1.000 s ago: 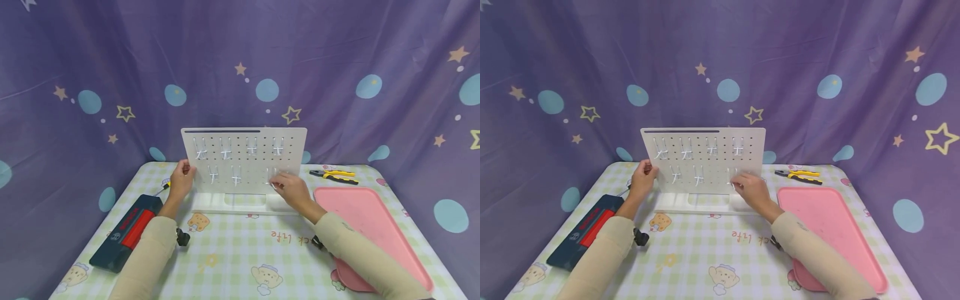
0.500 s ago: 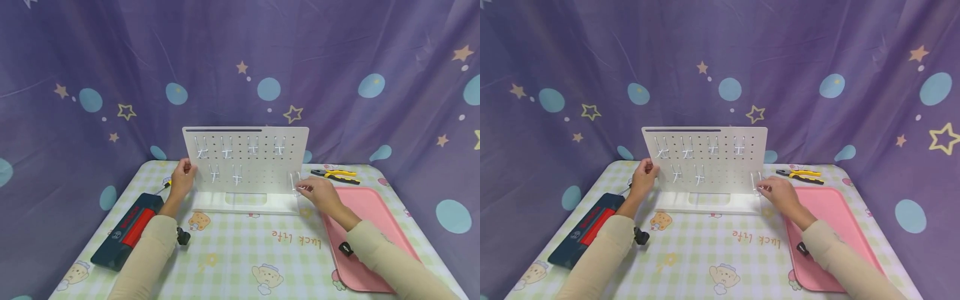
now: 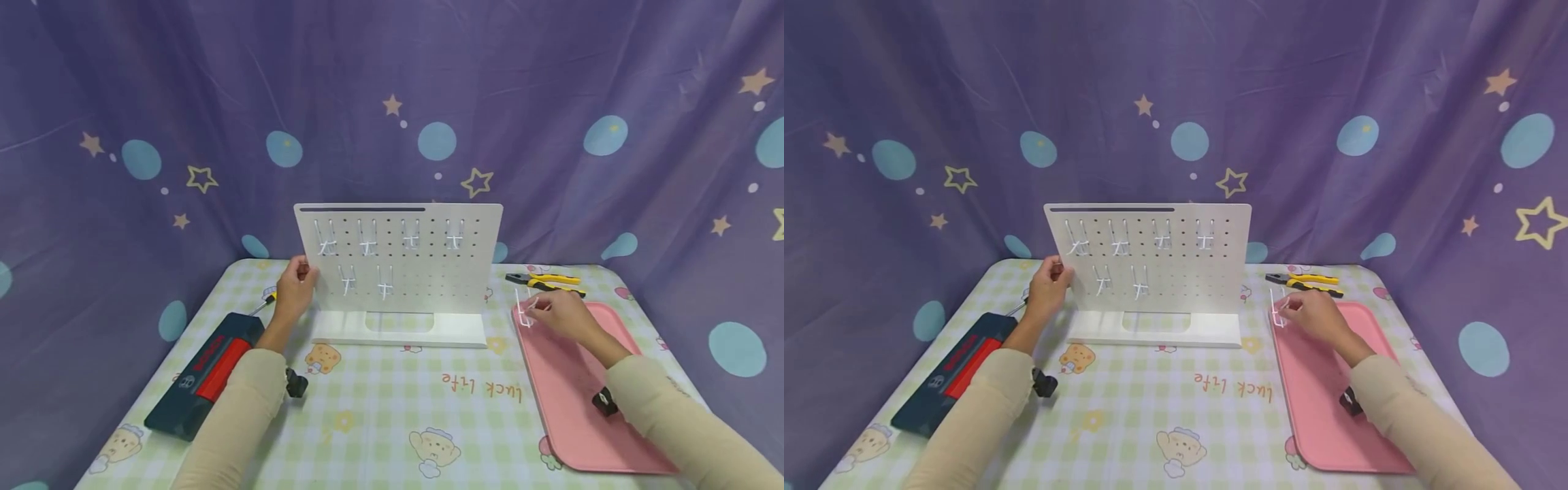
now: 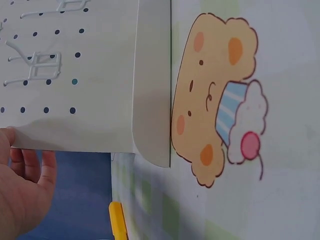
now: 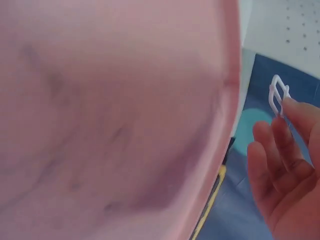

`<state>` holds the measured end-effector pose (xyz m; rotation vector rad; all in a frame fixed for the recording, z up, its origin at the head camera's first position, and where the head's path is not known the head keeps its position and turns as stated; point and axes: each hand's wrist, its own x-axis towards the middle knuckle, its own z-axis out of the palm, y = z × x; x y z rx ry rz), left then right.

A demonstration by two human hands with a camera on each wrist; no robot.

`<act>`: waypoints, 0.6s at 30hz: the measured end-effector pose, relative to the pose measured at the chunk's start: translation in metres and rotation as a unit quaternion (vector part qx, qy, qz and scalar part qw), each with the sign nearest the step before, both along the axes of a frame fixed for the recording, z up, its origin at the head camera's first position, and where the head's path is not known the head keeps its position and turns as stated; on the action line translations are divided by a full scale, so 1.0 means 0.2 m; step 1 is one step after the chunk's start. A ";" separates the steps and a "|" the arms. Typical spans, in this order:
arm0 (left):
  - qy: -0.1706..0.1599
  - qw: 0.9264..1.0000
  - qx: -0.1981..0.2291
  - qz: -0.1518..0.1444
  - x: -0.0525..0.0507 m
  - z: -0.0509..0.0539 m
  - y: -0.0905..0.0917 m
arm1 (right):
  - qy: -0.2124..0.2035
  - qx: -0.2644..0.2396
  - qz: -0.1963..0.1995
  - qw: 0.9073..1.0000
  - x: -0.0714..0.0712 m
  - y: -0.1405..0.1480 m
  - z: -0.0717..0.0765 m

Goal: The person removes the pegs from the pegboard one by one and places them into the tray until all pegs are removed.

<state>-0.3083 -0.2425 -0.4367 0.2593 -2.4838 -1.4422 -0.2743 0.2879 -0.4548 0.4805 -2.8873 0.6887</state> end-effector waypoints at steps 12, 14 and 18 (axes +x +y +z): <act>-0.003 1.000 0.005 -0.002 0.00 0.00 0.00 | -0.038 0.023 0.022 0.999 -0.04 0.12 -0.08; -0.002 1.000 0.006 -0.004 0.00 0.00 0.00 | -0.044 0.023 0.023 0.999 -0.05 0.13 -0.09; 0.003 1.000 0.007 -0.009 0.01 0.00 0.00 | -0.050 0.023 0.029 0.998 -0.05 0.14 -0.12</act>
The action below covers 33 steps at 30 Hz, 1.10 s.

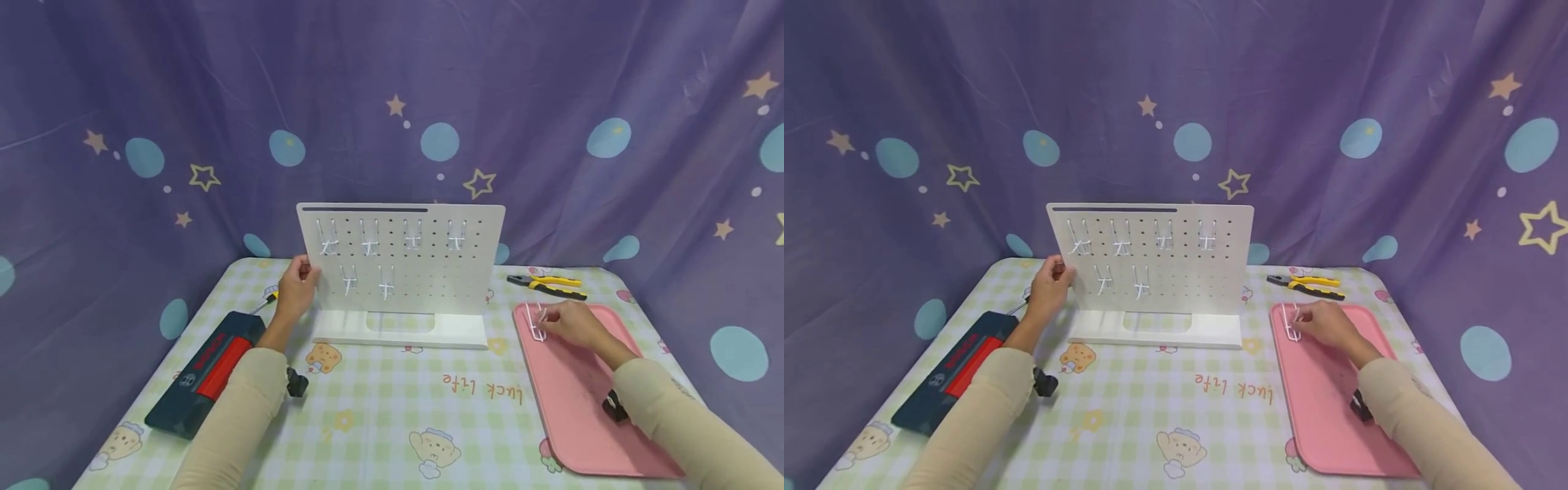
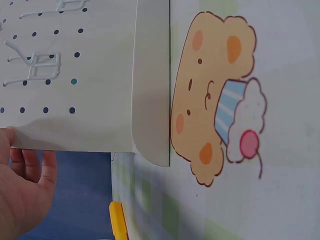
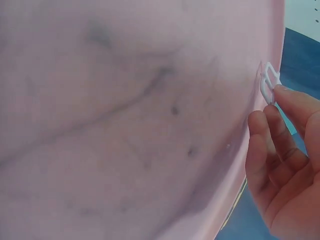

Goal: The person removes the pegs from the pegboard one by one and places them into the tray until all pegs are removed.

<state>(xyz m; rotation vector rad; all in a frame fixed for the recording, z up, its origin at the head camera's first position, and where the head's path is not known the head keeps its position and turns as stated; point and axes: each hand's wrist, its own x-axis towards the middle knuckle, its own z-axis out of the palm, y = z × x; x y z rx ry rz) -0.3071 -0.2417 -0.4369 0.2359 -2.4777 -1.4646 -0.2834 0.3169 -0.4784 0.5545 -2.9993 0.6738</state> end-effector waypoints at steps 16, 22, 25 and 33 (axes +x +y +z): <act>-0.003 1.000 0.002 -0.004 0.00 0.00 -0.01 | -0.035 -0.013 -0.017 0.999 0.01 0.00 0.00; 0.009 1.000 -0.005 -0.004 0.00 0.00 -0.01 | -0.007 -0.013 -0.004 1.000 0.02 0.01 0.06; 0.015 1.000 -0.009 -0.001 0.00 -0.01 -0.02 | 0.002 -0.010 -0.002 1.000 0.02 0.01 0.11; 0.009 1.000 -0.008 -0.006 0.00 -0.01 -0.01 | 0.037 -0.004 -0.027 0.999 0.04 0.02 0.29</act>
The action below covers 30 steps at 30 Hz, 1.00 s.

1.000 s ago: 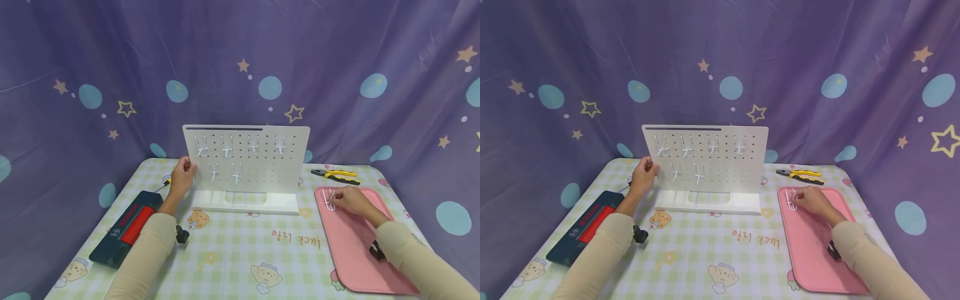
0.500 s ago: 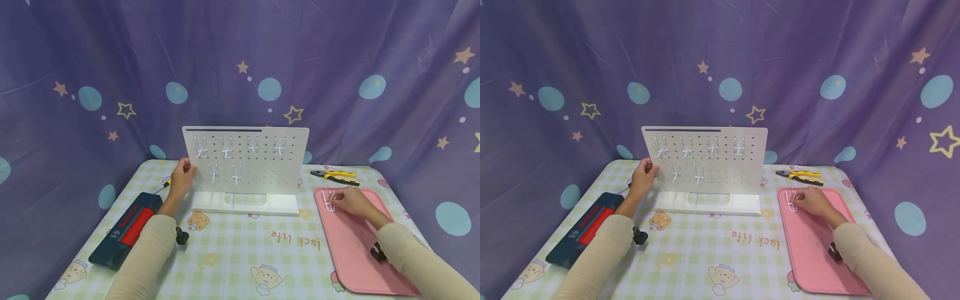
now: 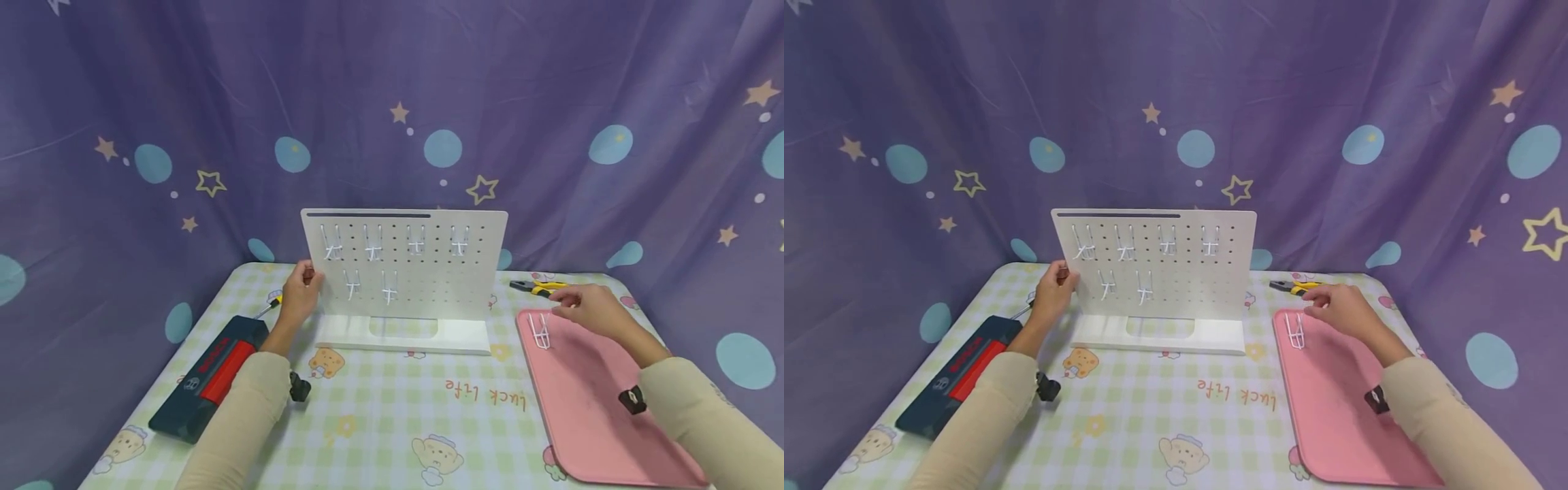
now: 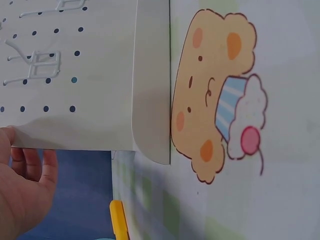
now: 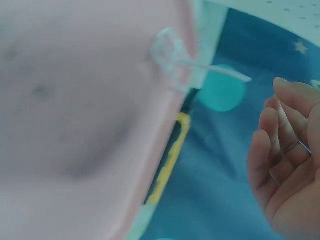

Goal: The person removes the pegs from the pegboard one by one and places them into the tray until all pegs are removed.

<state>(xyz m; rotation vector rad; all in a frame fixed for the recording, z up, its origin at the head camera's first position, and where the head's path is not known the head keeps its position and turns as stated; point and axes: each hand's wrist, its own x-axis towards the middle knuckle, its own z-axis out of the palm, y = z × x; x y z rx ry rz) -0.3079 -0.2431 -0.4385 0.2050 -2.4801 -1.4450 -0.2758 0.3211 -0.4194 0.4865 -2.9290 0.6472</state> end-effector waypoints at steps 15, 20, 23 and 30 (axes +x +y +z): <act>-0.005 1.000 0.009 0.003 -0.01 0.00 0.00 | 0.104 -0.078 0.069 0.989 0.02 -0.52 0.09; -0.006 1.000 0.009 0.000 -0.01 0.00 0.00 | 0.135 -0.061 0.095 0.984 0.01 -0.71 0.09; -0.010 1.000 0.005 -0.001 0.00 0.00 0.00 | 0.152 -0.046 0.107 0.981 -0.01 -0.82 0.09; -0.004 1.000 0.002 -0.005 0.00 0.00 0.00 | 0.203 -0.038 0.122 0.971 -0.07 -1.05 0.03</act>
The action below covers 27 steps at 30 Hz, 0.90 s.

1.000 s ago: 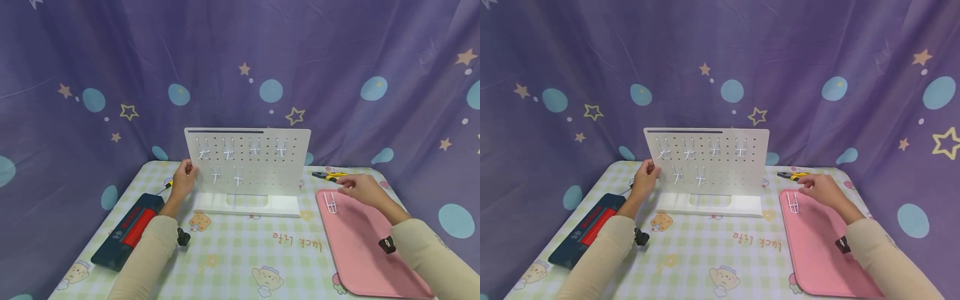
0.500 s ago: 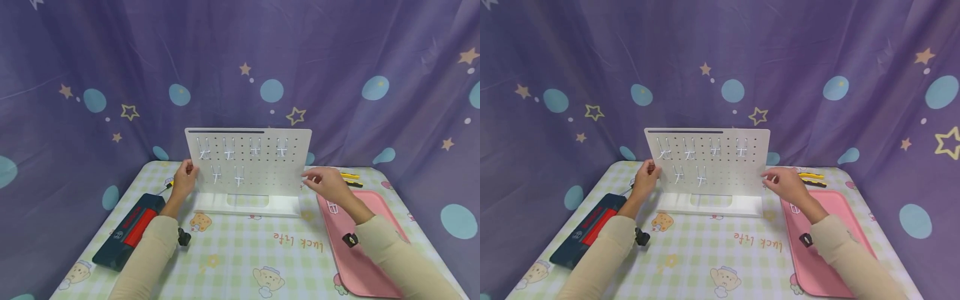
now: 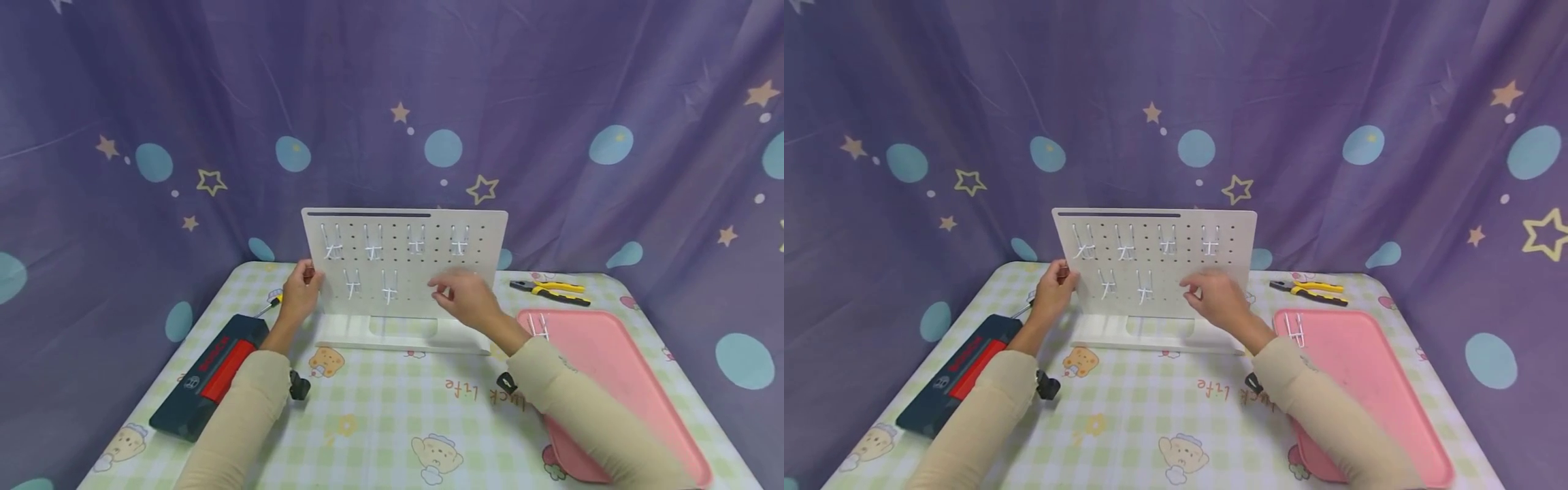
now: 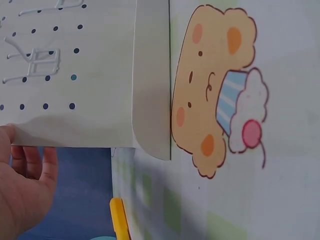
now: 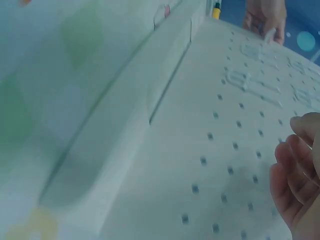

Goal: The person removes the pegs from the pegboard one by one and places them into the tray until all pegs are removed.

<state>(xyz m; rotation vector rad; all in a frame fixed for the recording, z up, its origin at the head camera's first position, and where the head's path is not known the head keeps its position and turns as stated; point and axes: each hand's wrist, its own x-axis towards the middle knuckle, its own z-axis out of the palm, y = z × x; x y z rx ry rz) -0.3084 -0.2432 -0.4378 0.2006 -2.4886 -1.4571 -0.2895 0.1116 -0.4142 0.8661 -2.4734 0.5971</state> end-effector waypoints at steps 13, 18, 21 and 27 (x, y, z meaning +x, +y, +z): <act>0.010 1.000 -0.003 -0.003 0.00 0.00 -0.01 | 0.028 0.046 -0.017 0.998 -0.08 -0.31 -0.13; 0.027 1.000 -0.010 0.002 0.00 0.00 0.00 | 0.053 0.058 -0.023 0.997 -0.11 -0.37 -0.16; 0.023 1.000 -0.009 0.003 0.00 0.00 0.00 | 0.050 0.060 -0.032 0.996 -0.12 -0.40 -0.18; 0.015 1.000 -0.014 0.000 -0.01 0.00 -0.01 | 0.064 0.028 -0.041 0.997 -0.12 -0.46 -0.21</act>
